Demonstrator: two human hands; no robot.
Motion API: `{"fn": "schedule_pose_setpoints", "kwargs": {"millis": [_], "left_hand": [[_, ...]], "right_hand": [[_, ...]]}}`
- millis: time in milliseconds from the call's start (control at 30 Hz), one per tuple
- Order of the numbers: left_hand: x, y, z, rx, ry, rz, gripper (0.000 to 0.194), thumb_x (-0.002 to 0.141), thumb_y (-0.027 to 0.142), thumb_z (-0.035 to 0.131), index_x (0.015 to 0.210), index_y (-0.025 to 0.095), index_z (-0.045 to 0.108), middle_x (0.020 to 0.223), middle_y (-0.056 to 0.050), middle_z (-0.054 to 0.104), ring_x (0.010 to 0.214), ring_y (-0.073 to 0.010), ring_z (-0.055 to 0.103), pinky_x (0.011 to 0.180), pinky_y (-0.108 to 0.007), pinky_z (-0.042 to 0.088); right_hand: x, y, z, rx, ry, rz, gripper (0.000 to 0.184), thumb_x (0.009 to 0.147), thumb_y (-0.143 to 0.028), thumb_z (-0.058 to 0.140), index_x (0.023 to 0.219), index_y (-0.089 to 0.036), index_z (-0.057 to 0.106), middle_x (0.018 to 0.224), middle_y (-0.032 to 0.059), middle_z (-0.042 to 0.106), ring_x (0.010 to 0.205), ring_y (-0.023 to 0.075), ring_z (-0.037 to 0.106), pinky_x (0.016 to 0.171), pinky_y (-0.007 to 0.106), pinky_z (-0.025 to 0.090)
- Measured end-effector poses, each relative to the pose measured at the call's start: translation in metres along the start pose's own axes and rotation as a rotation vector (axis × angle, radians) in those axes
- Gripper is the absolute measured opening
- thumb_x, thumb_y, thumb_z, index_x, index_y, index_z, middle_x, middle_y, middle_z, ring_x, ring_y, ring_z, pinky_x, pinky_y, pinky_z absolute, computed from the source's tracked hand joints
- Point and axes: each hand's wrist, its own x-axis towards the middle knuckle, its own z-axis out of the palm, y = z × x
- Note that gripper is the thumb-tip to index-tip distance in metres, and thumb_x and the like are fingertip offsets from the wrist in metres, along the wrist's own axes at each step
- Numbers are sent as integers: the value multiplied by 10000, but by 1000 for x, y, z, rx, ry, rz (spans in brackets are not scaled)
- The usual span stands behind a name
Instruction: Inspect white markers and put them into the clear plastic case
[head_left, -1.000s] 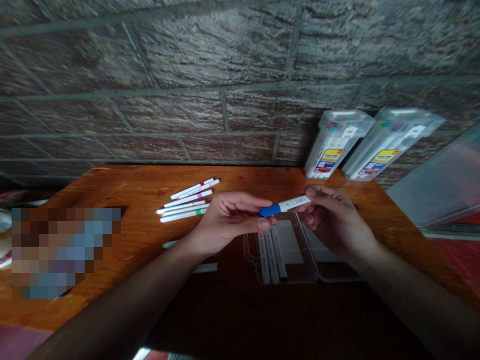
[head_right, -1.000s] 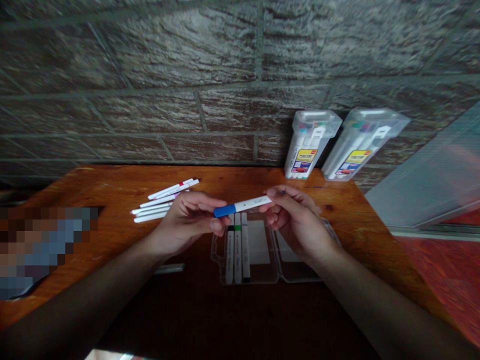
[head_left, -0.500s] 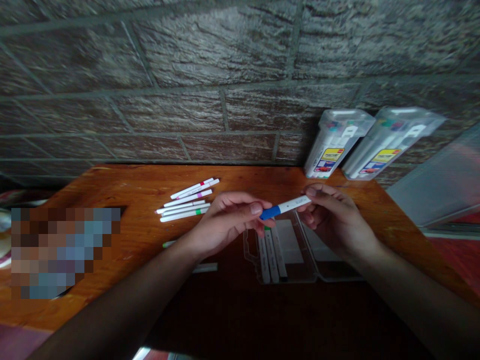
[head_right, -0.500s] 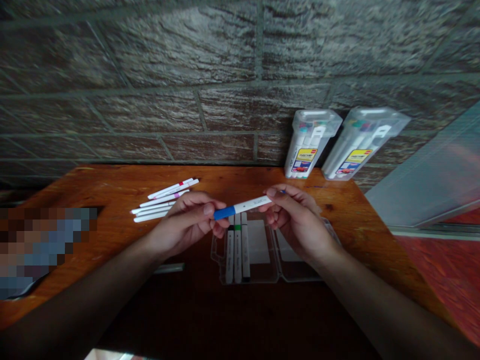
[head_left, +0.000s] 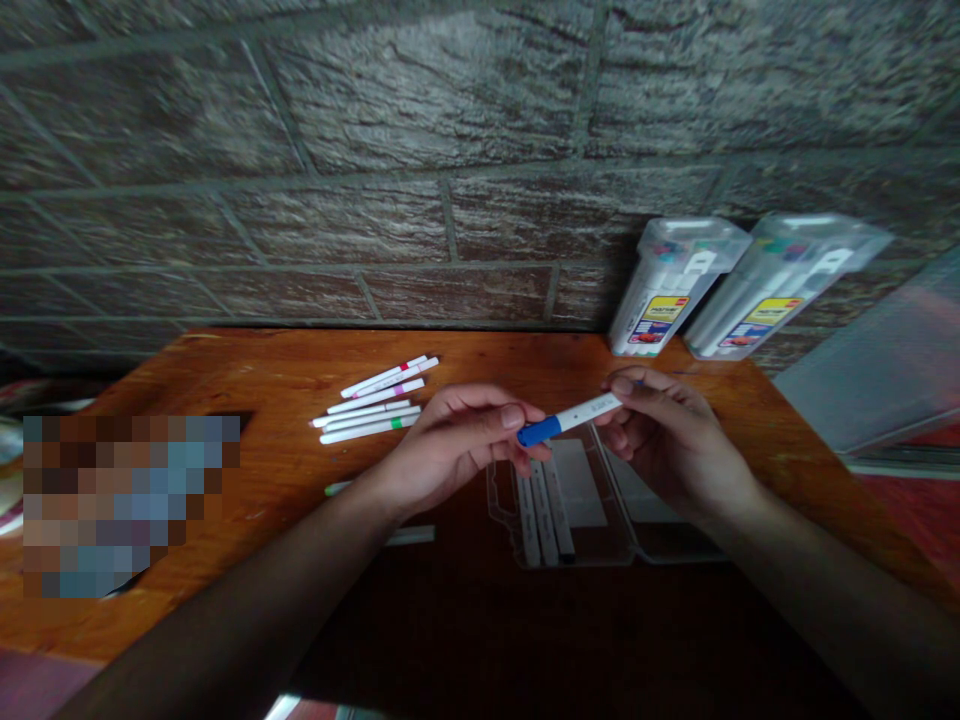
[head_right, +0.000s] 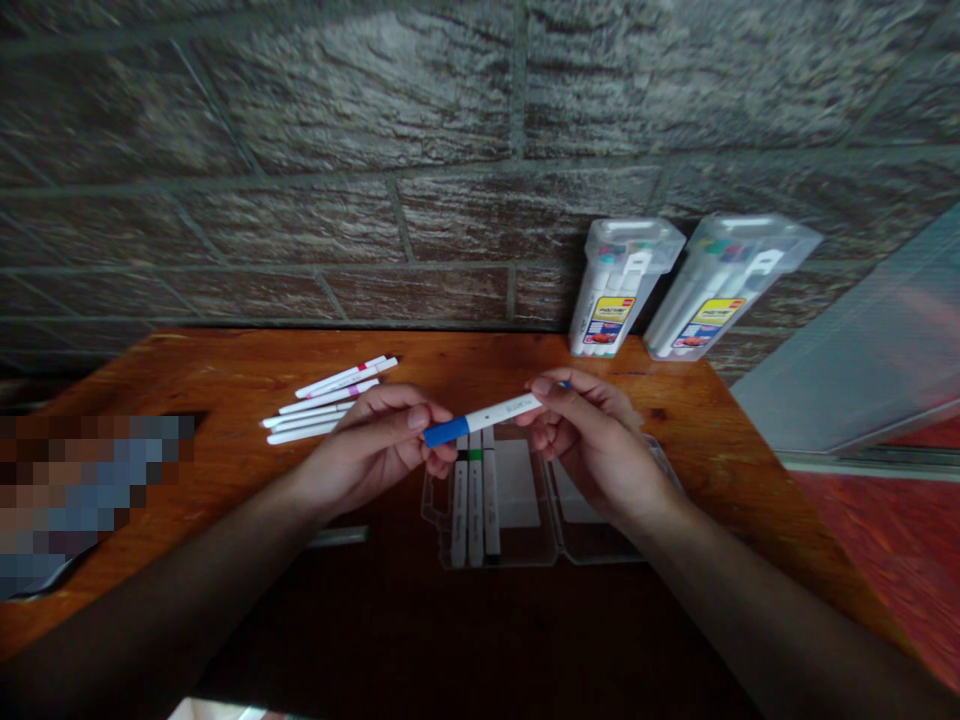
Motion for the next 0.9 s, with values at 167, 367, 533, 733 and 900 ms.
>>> {"fn": "schedule_pose_setpoints", "kwargs": {"millis": [167,367,533,733,900], "left_hand": [[0,-1,0,-2,-7,9,121,916,269,830,979,171,862,849,-63,837,758,-148,798,691,-212,650],[1,0,1,-8,-12,16,127,896,282,853,963,175,864,841,-58,842,756,-145,801,689,-207,653],[0,0,2,-13,-21,25,108,888,273,863,959,191,866,850,-52,852,761,-140,807,686,-196,652],[0,-1,3,-18,-24,25,116,870,280,880,955,202,869,841,-54,854,741,-137,804,680,-196,651],[0,1,3,18,-11,31,158,824,272,918,960,207,871,826,-53,852,694,-125,791,665,-188,638]], "right_hand": [[0,0,0,-2,-10,-8,219,705,-330,962,761,-203,792,630,11,760,423,80,599,377,132,479],[0,1,0,1,-12,-14,225,708,-338,960,769,-201,793,634,11,759,428,82,602,376,132,477],[-1,0,1,1,-8,-8,223,705,-328,960,762,-197,788,626,9,756,424,82,605,375,130,477],[-2,0,1,6,-12,-9,220,712,-322,956,774,-195,788,635,10,758,425,80,601,381,135,482],[-1,-1,1,2,-18,-14,216,714,-315,953,772,-188,788,638,7,757,432,74,606,387,127,486]]}}
